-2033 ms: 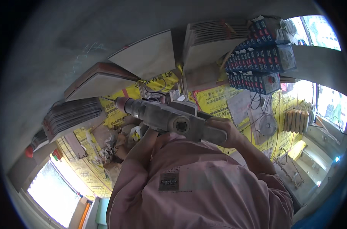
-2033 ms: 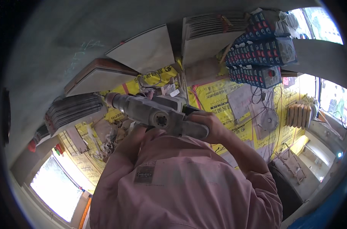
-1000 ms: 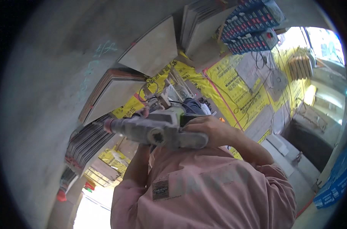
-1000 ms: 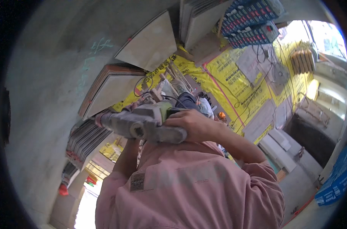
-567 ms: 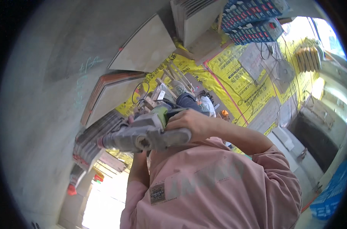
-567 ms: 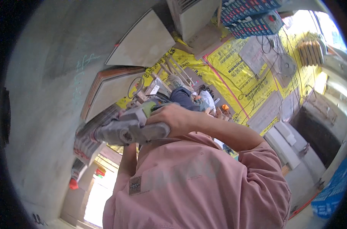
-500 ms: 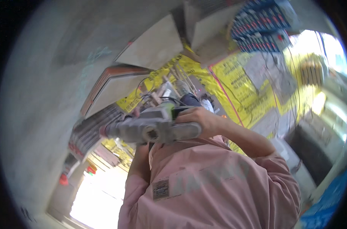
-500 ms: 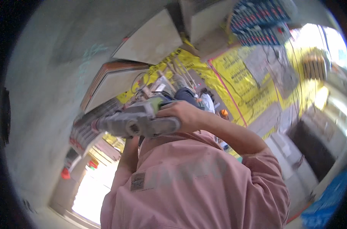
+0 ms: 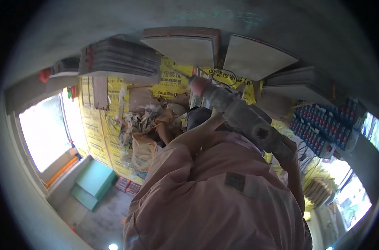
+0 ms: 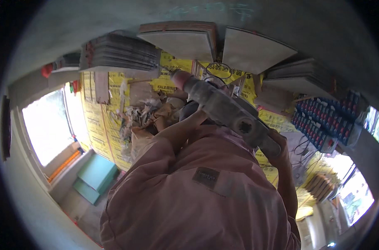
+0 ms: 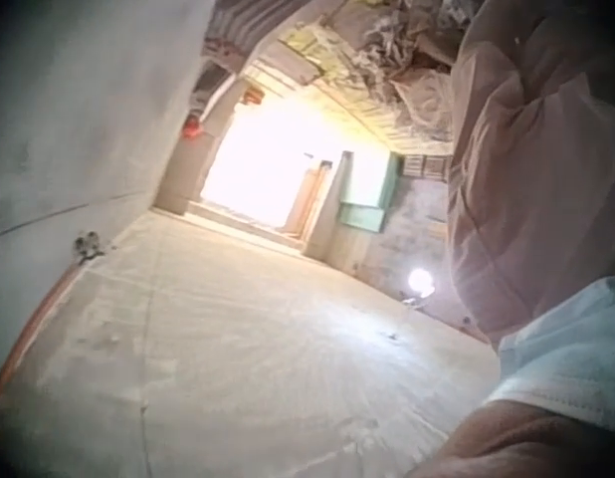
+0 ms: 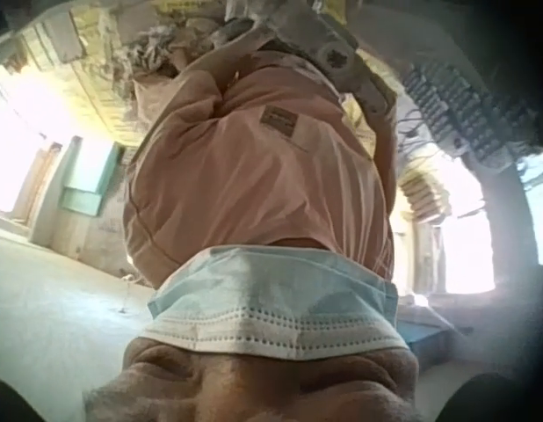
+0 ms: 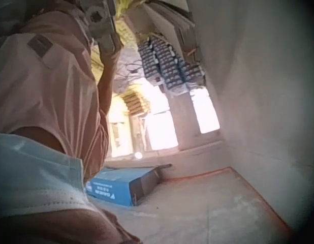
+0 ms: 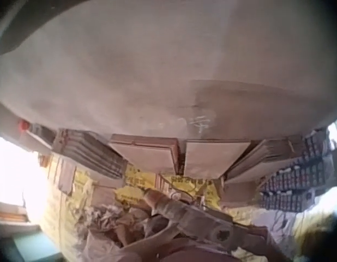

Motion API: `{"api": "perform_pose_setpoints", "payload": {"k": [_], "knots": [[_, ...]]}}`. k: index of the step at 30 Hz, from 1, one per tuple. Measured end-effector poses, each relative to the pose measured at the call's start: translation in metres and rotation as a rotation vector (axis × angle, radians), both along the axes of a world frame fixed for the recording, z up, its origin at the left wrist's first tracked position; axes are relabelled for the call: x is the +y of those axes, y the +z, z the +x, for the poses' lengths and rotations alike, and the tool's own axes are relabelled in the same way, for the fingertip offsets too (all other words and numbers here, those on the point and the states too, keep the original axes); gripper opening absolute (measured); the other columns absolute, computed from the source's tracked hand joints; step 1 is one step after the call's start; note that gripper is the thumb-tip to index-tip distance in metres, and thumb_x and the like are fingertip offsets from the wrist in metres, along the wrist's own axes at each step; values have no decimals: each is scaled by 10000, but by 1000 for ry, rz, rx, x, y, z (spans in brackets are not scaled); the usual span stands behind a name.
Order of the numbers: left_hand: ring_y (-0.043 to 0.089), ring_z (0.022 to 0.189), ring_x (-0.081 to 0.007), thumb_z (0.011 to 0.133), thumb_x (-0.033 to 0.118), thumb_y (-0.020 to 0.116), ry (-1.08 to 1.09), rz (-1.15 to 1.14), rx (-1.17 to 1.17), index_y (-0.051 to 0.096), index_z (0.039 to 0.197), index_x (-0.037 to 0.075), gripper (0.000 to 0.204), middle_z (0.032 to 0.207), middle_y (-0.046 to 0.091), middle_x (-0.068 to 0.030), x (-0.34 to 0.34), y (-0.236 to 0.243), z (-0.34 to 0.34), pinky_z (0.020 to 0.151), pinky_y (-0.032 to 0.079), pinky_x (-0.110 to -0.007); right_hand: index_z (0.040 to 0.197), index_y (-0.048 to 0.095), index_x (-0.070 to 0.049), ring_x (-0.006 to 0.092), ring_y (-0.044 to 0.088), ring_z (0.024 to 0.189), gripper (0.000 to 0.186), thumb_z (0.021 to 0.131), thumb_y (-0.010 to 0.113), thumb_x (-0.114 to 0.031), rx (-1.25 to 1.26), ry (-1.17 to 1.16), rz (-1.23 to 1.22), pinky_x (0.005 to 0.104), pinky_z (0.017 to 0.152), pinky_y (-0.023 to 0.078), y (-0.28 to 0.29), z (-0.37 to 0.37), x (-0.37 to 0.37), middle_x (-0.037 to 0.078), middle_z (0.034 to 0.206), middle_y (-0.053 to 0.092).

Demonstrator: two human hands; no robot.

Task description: Drilling a line or series of holes into a concrete ceiling using a hammer drill.

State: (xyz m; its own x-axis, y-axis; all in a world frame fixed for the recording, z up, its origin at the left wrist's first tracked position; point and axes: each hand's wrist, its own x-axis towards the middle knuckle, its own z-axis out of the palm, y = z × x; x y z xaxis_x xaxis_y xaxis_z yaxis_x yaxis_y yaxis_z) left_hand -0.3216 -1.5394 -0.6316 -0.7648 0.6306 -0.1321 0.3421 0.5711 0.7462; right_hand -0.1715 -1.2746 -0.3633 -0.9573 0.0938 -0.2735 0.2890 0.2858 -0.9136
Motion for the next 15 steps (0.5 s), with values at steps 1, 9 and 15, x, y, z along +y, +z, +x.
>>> {"api": "perform_pose_setpoints", "payload": {"k": [1,9,15], "knots": [[564,1277,-224,955,315,697,199,351,-375,575,1378,128,478,1318,604,-90,3,4,-8,1090,449,-373,1148,651,61,327,720,992,415,771,795,-36,65,-39,59,381,826,560,-2,-5,-14,236,1098,707],[638,1071,-222,912,244,738,238,455,-361,670,1147,88,291,1105,673,-79,-91,90,-113,957,506,-378,1249,623,78,296,717,1036,449,834,748,-40,-252,-28,110,382,873,554,26,-84,-139,229,1110,719],[633,1053,-218,920,248,734,219,412,-402,663,1134,91,275,1092,670,-76,-152,87,-162,943,507,-375,1257,622,72,312,715,1049,537,777,823,-63,-50,-105,144,386,884,556,30,-117,-206,236,1098,716]]}}
